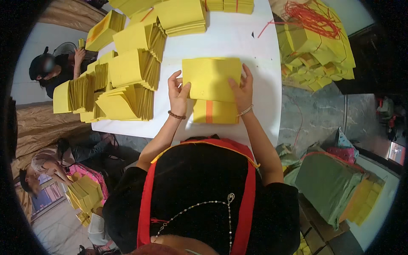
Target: The person repeatedly takes sheets from a stack of paper by hand, folds each sheet, presses it flat, and stacks the folded papers on the table.
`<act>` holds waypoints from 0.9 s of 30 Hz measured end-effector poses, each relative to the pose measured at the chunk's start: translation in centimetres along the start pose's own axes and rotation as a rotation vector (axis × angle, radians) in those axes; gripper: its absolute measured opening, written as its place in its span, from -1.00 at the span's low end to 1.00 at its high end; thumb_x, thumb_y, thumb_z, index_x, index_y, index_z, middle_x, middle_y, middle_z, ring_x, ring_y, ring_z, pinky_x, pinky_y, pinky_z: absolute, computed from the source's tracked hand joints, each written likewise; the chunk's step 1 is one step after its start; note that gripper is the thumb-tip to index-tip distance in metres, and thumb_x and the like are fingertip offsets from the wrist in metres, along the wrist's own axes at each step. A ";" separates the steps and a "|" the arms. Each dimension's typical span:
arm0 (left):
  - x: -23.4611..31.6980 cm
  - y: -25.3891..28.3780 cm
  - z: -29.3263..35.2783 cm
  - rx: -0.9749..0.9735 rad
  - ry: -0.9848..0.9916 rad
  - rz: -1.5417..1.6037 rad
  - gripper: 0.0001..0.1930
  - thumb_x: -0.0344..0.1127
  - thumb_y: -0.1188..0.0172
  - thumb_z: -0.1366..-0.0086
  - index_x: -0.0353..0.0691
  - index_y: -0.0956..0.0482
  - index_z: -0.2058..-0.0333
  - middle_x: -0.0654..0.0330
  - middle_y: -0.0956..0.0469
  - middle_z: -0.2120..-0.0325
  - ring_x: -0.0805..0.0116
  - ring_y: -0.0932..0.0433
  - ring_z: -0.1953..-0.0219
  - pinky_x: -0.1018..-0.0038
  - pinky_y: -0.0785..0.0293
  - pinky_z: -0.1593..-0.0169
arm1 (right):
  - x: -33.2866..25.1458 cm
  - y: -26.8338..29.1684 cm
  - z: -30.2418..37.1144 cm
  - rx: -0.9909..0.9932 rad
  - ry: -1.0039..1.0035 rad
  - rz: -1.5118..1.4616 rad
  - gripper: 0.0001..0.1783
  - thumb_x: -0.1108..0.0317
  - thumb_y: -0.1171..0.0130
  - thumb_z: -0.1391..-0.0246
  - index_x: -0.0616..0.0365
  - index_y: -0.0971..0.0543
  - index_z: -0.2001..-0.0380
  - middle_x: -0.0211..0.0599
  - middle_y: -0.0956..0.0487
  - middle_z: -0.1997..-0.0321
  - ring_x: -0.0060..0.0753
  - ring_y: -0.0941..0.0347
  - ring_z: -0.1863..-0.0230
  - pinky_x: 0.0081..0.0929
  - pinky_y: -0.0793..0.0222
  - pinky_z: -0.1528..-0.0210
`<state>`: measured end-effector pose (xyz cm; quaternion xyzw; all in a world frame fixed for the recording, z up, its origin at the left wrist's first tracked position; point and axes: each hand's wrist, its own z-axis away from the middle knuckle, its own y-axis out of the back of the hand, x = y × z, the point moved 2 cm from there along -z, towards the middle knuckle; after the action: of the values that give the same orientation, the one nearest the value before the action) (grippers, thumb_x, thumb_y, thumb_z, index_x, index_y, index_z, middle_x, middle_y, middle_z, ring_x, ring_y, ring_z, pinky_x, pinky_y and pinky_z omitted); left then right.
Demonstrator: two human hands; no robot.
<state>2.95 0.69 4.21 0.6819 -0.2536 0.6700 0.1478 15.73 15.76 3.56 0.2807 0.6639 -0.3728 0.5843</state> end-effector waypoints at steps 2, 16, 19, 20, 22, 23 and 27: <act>0.5 0.9 -1.8 0.044 -0.028 -0.003 -0.53 -0.59 0.01 -0.18 -0.26 -0.16 -0.07 0.20 -0.39 0.29 0.48 -0.41 0.26 0.59 -0.38 0.18 | -2.1 -1.5 -1.0 -0.092 -0.007 -0.084 -0.28 0.48 -0.12 0.00 0.17 -0.06 -0.21 -0.17 -0.24 -0.16 -0.33 -0.31 -0.06 -0.43 -0.31 -0.03; 2.4 3.6 -24.8 0.324 -0.583 -0.768 -0.60 -0.58 -0.01 -0.02 -0.28 -0.39 0.09 -0.01 -0.41 0.14 0.07 -0.39 0.11 0.29 -0.30 0.02 | -0.8 -13.1 -23.7 -0.309 0.100 0.216 -0.32 0.46 -0.24 0.14 0.12 -0.19 -0.07 -0.06 -0.54 0.15 -0.39 -0.47 0.16 -0.50 -0.36 0.14; 1.1 2.4 -27.2 0.309 -0.661 -0.989 -0.58 -0.55 -0.02 0.02 -0.19 -0.43 0.10 -0.10 -0.36 0.07 -0.08 -0.30 0.01 0.18 -0.24 -0.05 | 1.3 -13.9 -26.7 -0.269 0.002 0.258 -0.32 0.46 -0.25 0.16 0.11 -0.19 -0.06 -0.06 -0.54 0.18 -0.34 -0.48 0.19 -0.48 -0.36 0.16; 0.4 2.4 -28.1 0.216 -0.611 -0.970 -0.59 -0.55 -0.02 0.02 -0.18 -0.45 0.12 -0.10 -0.36 0.07 -0.07 -0.29 0.00 0.19 -0.24 -0.06 | 2.2 -14.0 -27.4 -0.275 0.002 0.255 -0.32 0.46 -0.25 0.16 0.11 -0.19 -0.06 -0.06 -0.54 0.18 -0.34 -0.48 0.19 -0.48 -0.36 0.16; -1.2 2.1 -28.8 0.162 -0.554 -1.032 -0.67 -0.46 -0.05 -0.05 -0.16 -0.49 0.15 -0.07 -0.38 0.07 -0.04 -0.30 -0.01 0.20 -0.25 -0.05 | 3.5 -14.2 -28.0 -0.259 -0.022 0.580 -0.32 0.49 -0.24 0.16 0.11 -0.19 -0.06 -0.07 -0.54 0.21 -0.33 -0.47 0.19 -0.46 -0.37 0.16; -1.7 2.2 -28.8 0.163 -0.544 -1.037 -0.67 -0.46 -0.05 -0.05 -0.16 -0.49 0.15 -0.07 -0.38 0.07 -0.04 -0.30 -0.01 0.20 -0.25 -0.05 | 3.6 -14.3 -27.8 -0.266 -0.030 0.579 -0.32 0.49 -0.24 0.16 0.11 -0.19 -0.06 -0.07 -0.54 0.21 -0.33 -0.47 0.19 -0.46 -0.37 0.16; -3.4 2.2 -29.2 0.088 -0.503 -1.194 -0.71 -0.21 -0.02 -0.19 -0.14 -0.50 0.14 0.02 -0.39 0.06 -0.01 -0.28 -0.01 0.14 -0.21 -0.06 | 4.5 -14.6 -27.7 -0.191 -0.167 0.294 -0.38 0.51 -0.26 0.19 0.16 -0.24 0.01 -0.13 -0.55 0.21 -0.32 -0.48 0.18 -0.47 -0.37 0.15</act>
<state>-22.63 15.17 2.29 0.8471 0.1697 0.3023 0.4029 -12.50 29.99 2.61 0.2863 0.5973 -0.2407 0.7094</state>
